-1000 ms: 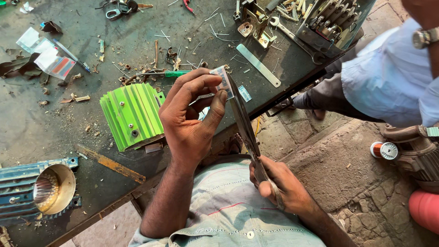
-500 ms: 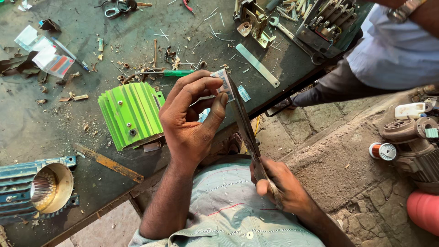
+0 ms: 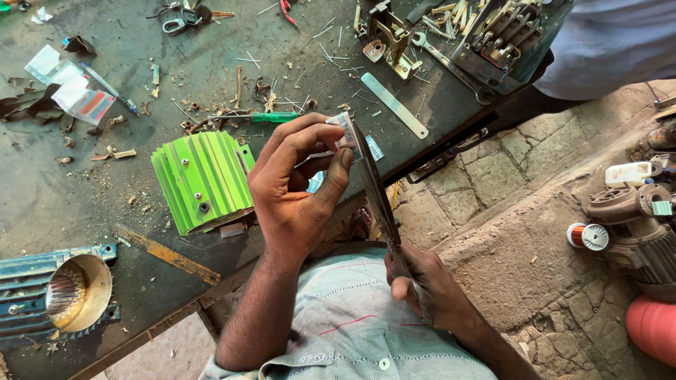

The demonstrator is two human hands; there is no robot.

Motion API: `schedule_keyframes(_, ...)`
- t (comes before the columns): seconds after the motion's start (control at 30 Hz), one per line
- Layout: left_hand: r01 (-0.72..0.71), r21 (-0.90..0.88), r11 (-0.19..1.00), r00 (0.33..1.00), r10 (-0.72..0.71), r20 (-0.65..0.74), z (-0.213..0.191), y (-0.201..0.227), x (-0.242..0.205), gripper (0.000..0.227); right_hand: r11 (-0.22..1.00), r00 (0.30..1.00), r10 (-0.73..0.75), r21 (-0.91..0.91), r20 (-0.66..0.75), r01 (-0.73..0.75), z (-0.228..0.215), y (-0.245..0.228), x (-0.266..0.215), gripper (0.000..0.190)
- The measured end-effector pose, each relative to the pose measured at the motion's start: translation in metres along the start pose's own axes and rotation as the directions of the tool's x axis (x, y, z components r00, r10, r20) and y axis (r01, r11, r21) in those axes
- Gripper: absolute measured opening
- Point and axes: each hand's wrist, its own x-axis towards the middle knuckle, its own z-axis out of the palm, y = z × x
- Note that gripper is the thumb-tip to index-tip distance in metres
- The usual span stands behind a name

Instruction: The person cuts small rectangular paper pieces using shears and inserts them into the slots of a green motor housing. The person repeatedly picks up paper pieces, cuts them, and places them into the motor housing slots.

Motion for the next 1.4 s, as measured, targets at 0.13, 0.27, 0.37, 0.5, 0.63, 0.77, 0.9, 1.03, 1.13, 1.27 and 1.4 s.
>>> schedule_keyframes(0.13,0.011,0.000,1.000,1.000,-0.011,-0.010,0.001,0.000,-0.001,0.025,0.982,0.984,-0.179,-0.070,-0.012,0.177,0.000,0.002,-0.001,0.080)
schedule_keyframes(0.27,0.005,-0.006,1.000,1.000,-0.005,-0.008,0.000,-0.001,0.000,0.024,0.975,0.982,-0.190,-0.118,-0.016,0.187,0.002,0.005,0.000,0.078)
schedule_keyframes(0.37,0.005,-0.028,1.000,1.000,-0.005,0.002,-0.001,-0.002,0.000,0.024,0.983,0.989,-0.148,-0.113,-0.007,0.146,0.003,0.005,0.000,0.076)
schedule_keyframes(0.5,0.004,-0.061,0.998,1.000,-0.004,0.012,-0.001,0.000,-0.001,0.025,0.976,0.981,-0.195,-0.099,0.009,0.195,0.002,0.001,0.002,0.074)
schedule_keyframes(0.63,-0.005,-0.041,0.999,0.999,0.007,0.037,0.003,0.002,-0.005,0.026,0.983,0.981,-0.185,0.029,0.054,0.184,0.001,-0.005,0.005,0.077)
schedule_keyframes(0.77,0.024,-0.063,0.998,0.998,-0.020,0.067,0.005,0.006,-0.010,0.029,0.993,0.993,-0.115,0.024,0.026,0.115,0.000,-0.006,0.005,0.085)
schedule_keyframes(0.9,0.030,-0.045,0.999,0.997,-0.027,0.068,0.005,0.009,-0.009,0.030,0.984,0.984,-0.177,0.008,0.005,0.177,0.000,-0.004,0.004,0.086)
schedule_keyframes(1.03,0.031,-0.025,0.999,0.998,-0.030,0.059,0.006,0.009,-0.009,0.027,0.986,0.986,-0.166,-0.032,-0.013,0.166,0.001,0.000,0.004,0.085)
schedule_keyframes(1.13,0.023,-0.014,1.000,0.998,-0.022,0.055,0.007,0.009,-0.009,0.027,0.981,0.982,-0.186,-0.054,-0.033,0.185,0.003,0.001,0.005,0.082)
schedule_keyframes(1.27,0.036,-0.012,0.999,0.998,-0.035,0.050,0.007,0.006,-0.006,0.027,0.986,0.985,-0.166,-0.015,-0.040,0.166,0.005,0.000,0.006,0.074)
schedule_keyframes(1.4,0.060,-0.013,0.998,0.997,-0.059,0.046,0.007,0.000,-0.005,0.027,0.989,0.991,-0.132,0.069,-0.035,0.134,0.004,0.001,0.005,0.067)
